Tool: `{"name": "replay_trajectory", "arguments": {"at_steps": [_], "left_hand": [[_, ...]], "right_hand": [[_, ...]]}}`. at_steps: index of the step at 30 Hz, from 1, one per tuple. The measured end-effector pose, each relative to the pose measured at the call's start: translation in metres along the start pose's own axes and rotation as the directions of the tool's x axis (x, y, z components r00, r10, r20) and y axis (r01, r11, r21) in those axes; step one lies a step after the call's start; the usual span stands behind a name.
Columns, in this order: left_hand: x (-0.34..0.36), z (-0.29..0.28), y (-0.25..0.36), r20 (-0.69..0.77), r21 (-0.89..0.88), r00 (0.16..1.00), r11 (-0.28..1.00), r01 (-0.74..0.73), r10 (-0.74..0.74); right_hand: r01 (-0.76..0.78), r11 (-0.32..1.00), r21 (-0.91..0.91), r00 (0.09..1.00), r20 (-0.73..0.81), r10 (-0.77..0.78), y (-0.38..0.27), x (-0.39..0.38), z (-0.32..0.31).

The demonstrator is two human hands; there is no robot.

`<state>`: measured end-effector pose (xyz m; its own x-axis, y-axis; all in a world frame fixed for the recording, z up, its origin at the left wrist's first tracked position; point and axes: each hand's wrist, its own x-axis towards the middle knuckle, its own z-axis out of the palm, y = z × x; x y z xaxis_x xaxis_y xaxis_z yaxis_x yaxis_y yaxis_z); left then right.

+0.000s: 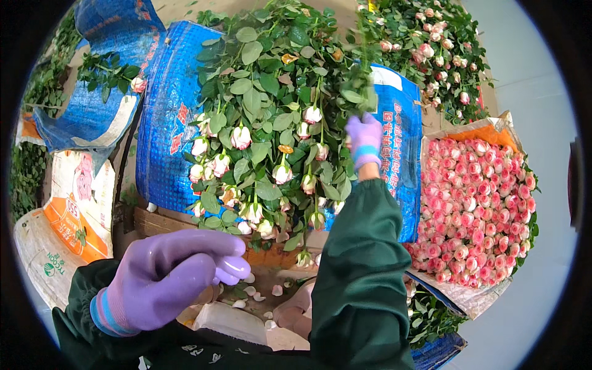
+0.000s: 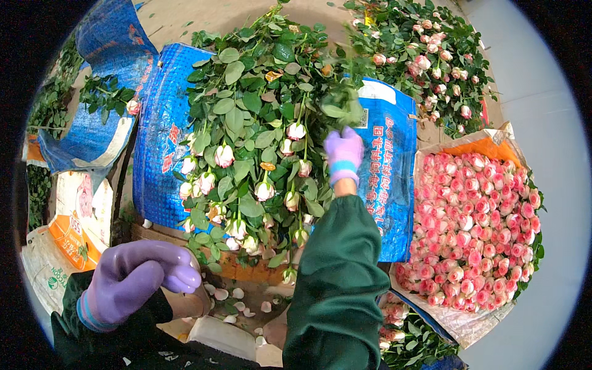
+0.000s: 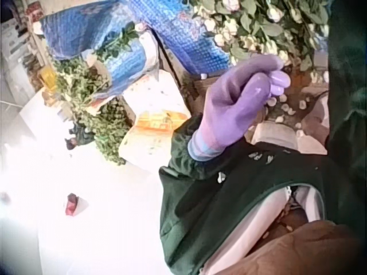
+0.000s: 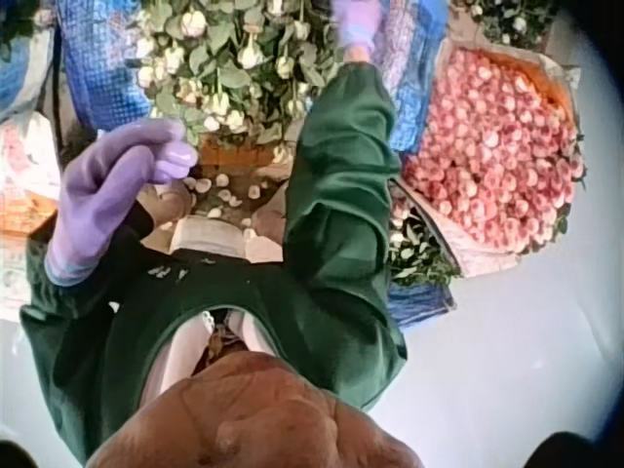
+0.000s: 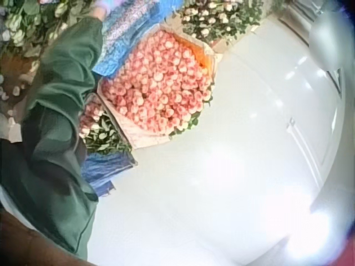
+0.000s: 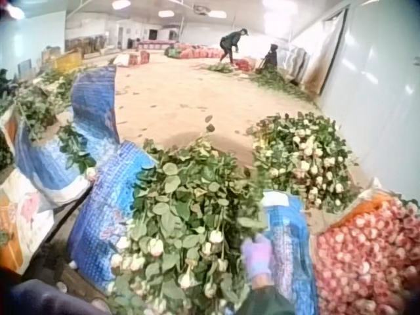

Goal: The person sits on the floor and trims leaves and outer petals from rose stems by hand. They handle the roses one at a time, removing foliage and placing the trimmed stems into a cardboard box.

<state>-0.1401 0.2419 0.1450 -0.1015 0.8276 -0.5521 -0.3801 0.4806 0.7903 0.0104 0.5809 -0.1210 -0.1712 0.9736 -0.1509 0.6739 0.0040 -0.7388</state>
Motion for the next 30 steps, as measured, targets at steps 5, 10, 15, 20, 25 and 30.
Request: {"name": "replay_trajectory", "arguments": {"at_steps": [5, 10, 15, 20, 25, 30], "left_hand": [[0.007, -0.005, 0.0, -0.002, -0.002, 0.999, 0.999, 0.038, -0.038], [0.006, -0.002, 0.001, 0.031, 0.0, 0.999, 1.0, 0.027, -0.027], [-0.004, -0.009, -0.004, -0.04, -0.034, 0.999, 0.999, 0.02, -0.021], [-0.006, -0.011, -0.003, 0.012, 0.089, 1.0, 0.996, -0.012, 0.011], [-0.019, -0.018, -0.008, -0.063, 0.056, 0.998, 0.998, 0.035, -0.031], [-0.013, -0.003, -0.009, 0.104, 0.227, 0.994, 0.973, -0.04, 0.017]], "right_hand": [[0.005, 0.904, -0.427, 0.949, 0.287, 0.131, -0.052, 0.006, 0.077], [0.056, 0.842, -0.536, 0.921, 0.353, 0.164, -0.019, 0.046, 0.097], [-0.033, 0.84, -0.541, 0.888, 0.37, 0.273, -0.063, 0.036, 0.066], [0.897, 0.345, -0.275, 0.438, 0.655, -0.616, -0.017, 0.066, -0.04], [-0.371, 0.699, 0.611, 0.74, 0.65, -0.175, -0.107, -0.019, -0.121], [-0.322, 0.641, 0.697, 0.702, 0.63, -0.332, -0.13, -0.105, -0.164]]}}
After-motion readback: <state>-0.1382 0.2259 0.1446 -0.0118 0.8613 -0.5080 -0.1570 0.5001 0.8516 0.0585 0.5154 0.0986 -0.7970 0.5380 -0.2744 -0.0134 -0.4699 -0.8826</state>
